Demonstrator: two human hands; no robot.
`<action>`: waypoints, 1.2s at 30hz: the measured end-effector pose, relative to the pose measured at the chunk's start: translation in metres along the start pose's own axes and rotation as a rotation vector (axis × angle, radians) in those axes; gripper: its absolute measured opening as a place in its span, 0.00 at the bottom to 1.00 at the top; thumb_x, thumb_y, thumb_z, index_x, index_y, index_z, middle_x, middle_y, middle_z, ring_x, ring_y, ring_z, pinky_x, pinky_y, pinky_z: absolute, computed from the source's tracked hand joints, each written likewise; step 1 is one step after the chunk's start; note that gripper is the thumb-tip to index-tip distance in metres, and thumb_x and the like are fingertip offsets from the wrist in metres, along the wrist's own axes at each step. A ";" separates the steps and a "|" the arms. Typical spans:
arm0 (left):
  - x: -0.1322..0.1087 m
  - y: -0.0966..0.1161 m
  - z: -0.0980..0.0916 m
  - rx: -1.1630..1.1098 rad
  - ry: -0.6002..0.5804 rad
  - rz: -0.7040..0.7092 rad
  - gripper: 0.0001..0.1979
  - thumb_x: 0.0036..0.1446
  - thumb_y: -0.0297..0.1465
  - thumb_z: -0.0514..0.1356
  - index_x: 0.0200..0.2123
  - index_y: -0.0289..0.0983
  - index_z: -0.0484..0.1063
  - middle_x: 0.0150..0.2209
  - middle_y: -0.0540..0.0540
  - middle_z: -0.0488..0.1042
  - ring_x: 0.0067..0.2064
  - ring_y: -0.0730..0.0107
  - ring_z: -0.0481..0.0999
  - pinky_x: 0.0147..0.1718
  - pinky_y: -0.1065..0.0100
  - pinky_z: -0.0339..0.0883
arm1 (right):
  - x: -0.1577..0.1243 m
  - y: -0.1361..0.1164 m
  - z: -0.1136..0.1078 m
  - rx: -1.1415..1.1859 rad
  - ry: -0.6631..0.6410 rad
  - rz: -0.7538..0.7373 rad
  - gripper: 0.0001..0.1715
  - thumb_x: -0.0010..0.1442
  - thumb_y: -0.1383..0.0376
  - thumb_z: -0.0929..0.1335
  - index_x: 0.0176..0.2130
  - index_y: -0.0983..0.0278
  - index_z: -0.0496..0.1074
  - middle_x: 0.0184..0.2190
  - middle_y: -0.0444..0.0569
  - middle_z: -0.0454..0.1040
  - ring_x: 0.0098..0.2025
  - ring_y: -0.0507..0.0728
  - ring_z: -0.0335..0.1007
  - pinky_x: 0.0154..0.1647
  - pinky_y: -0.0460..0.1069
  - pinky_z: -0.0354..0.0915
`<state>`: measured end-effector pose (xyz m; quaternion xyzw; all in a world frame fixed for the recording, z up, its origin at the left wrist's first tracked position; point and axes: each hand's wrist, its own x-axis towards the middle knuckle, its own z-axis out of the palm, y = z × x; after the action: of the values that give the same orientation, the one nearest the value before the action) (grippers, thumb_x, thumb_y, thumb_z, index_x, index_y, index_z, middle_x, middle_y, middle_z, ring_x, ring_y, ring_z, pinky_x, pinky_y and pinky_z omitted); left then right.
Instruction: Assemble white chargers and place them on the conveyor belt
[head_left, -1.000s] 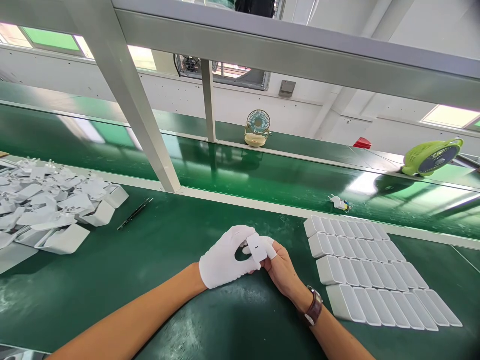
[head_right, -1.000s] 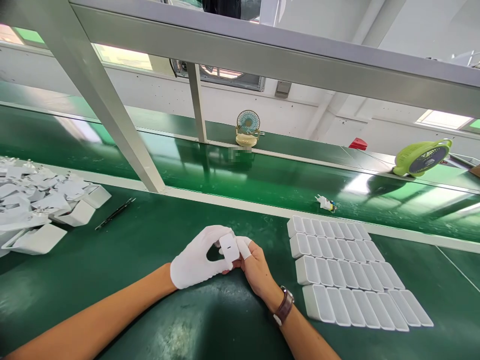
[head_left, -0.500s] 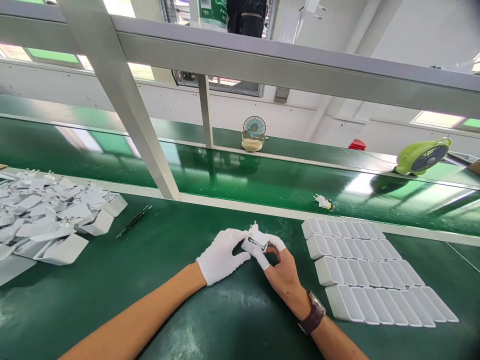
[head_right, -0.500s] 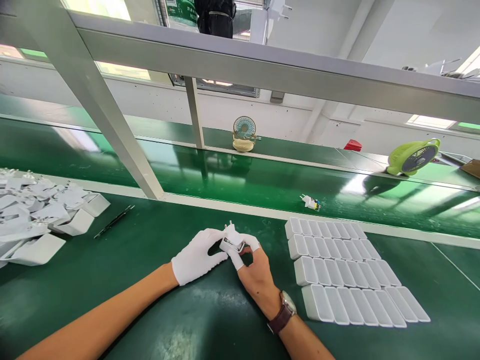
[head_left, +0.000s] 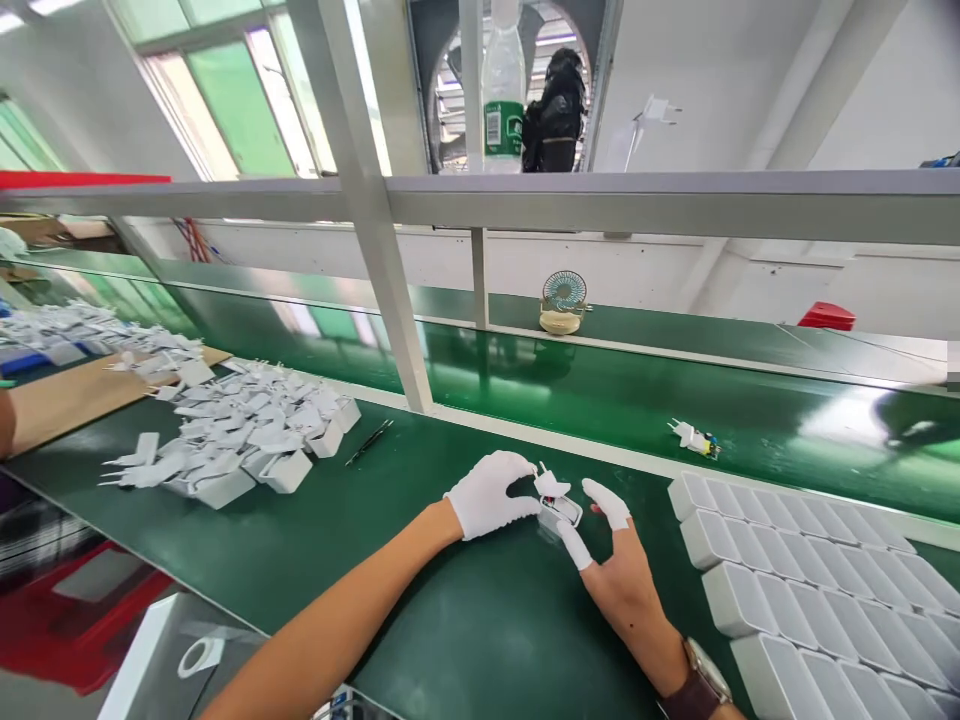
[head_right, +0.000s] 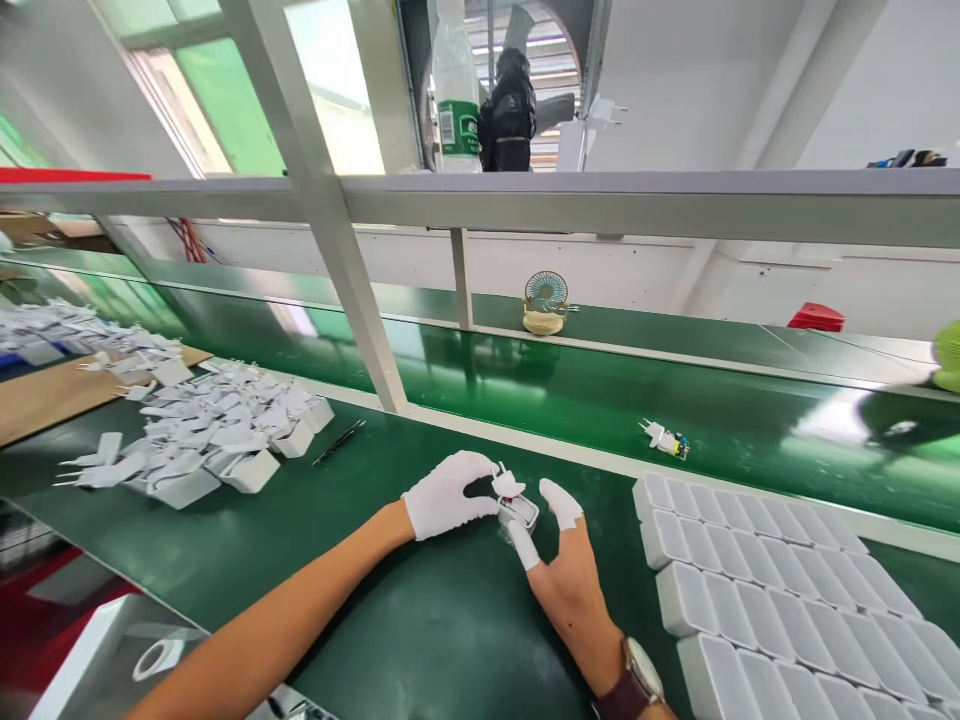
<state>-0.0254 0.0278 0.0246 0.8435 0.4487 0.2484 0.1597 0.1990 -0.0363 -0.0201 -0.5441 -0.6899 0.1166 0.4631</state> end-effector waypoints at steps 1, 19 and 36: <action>0.001 -0.006 -0.009 0.050 0.044 -0.046 0.21 0.56 0.40 0.68 0.52 0.43 0.75 0.53 0.45 0.77 0.56 0.58 0.74 0.58 0.59 0.67 | 0.000 -0.001 -0.001 -0.016 0.046 -0.081 0.33 0.64 0.55 0.69 0.64 0.61 0.61 0.58 0.60 0.69 0.57 0.68 0.69 0.55 0.67 0.70; -0.098 -0.150 -0.097 0.500 0.104 -0.581 0.21 0.58 0.37 0.51 0.47 0.35 0.77 0.51 0.37 0.78 0.56 0.47 0.75 0.60 0.51 0.65 | -0.011 -0.044 -0.013 -0.046 -0.180 -0.675 0.26 0.67 0.70 0.65 0.62 0.65 0.61 0.54 0.57 0.73 0.59 0.61 0.66 0.60 0.59 0.66; 0.003 0.064 -0.078 -0.102 -0.166 -0.110 0.10 0.60 0.41 0.60 0.40 0.44 0.77 0.41 0.50 0.81 0.43 0.63 0.79 0.47 0.63 0.74 | -0.018 -0.037 0.001 -0.360 -0.368 -0.735 0.10 0.69 0.61 0.64 0.37 0.64 0.70 0.30 0.45 0.73 0.33 0.55 0.65 0.37 0.52 0.58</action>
<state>-0.0244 -0.0009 0.1219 0.8262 0.4661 0.1910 0.2525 0.1744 -0.0653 -0.0049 -0.3050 -0.9175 -0.0826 0.2414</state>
